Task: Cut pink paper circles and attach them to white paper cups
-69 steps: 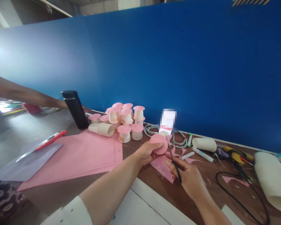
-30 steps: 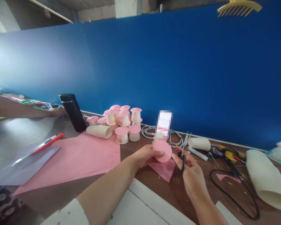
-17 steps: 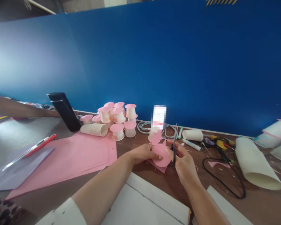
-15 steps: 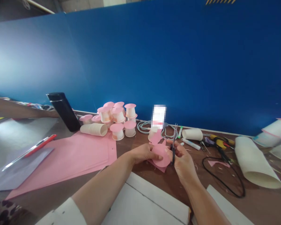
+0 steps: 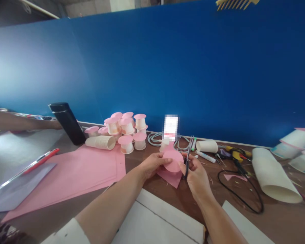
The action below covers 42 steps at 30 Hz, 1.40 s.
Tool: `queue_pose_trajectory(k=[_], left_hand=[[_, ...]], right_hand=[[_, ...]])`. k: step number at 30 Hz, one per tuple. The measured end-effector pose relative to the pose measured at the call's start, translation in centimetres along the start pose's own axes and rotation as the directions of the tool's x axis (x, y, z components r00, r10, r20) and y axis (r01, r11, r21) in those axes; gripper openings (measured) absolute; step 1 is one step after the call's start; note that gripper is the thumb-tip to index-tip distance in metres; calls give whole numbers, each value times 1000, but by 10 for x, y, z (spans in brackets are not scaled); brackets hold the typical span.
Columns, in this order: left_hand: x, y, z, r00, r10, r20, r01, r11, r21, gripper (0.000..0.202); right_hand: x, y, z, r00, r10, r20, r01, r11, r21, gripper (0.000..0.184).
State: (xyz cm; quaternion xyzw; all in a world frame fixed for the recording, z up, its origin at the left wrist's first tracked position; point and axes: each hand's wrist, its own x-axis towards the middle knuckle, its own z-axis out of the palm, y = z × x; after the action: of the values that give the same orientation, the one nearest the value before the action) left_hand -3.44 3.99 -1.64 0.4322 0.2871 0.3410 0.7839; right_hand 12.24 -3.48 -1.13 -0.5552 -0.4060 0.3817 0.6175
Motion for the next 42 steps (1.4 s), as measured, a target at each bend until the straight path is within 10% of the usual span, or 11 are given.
queue_pose_trajectory(k=[14, 42], left_hand=[[-18, -17, 55, 970, -42, -240, -118, 781, -614, 36], [-12, 3, 36, 929, 142, -341, -298, 833, -465, 40]], right_hand=[[-7, 0, 11, 999, -34, -23, 38, 976, 212, 51], [-12, -2, 3, 949, 157, 274, -114, 980, -166, 45]])
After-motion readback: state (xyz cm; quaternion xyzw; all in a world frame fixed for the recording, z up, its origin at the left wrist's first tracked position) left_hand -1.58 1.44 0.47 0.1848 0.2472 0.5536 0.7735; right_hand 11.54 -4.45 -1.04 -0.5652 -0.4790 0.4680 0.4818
